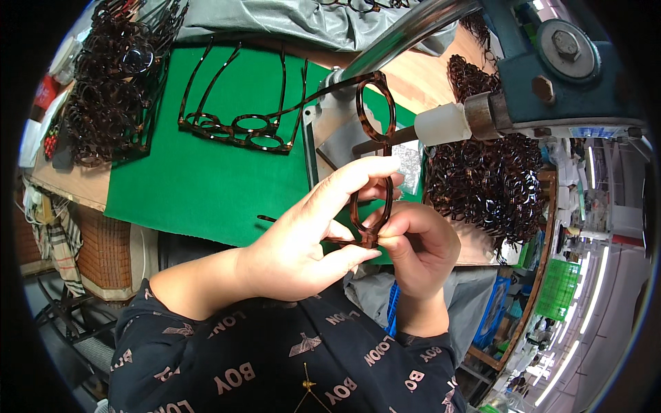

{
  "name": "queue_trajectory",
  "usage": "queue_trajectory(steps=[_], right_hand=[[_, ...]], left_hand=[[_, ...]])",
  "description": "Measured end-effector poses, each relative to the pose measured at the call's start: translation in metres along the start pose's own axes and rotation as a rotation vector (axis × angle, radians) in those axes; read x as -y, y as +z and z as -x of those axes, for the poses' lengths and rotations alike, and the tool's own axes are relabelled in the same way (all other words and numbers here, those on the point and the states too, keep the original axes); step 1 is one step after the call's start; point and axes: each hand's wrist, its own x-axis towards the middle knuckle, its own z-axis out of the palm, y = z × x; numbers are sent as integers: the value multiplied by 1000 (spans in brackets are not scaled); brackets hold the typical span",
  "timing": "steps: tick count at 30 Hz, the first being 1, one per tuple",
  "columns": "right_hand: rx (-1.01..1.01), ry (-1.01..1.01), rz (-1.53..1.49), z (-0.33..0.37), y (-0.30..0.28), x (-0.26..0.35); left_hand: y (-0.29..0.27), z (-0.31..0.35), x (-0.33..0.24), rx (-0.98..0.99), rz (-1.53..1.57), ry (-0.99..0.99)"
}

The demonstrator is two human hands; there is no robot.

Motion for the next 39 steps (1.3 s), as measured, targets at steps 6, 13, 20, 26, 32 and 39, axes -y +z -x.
queue_trajectory(steps=[6, 13, 20, 26, 32, 39], right_hand=[[-40, -55, -13, -5, 2, 0], [33, -56, 29, -15, -4, 7], [97, -61, 20, -18, -8, 6], [75, -40, -179, -13, -6, 1], [-110, -250, -216, -20, -3, 12], [-493, -711, 313, -52, -86, 73]], left_hand=[[4, -5, -2, -18, 154, 20], [4, -8, -5, -35, 161, 41], [5, -6, -3, -29, 194, 30], [9, -6, -6, -39, 144, 71], [20, -26, -11, -170, 207, 289], [37, -84, 9, -278, 116, 426]])
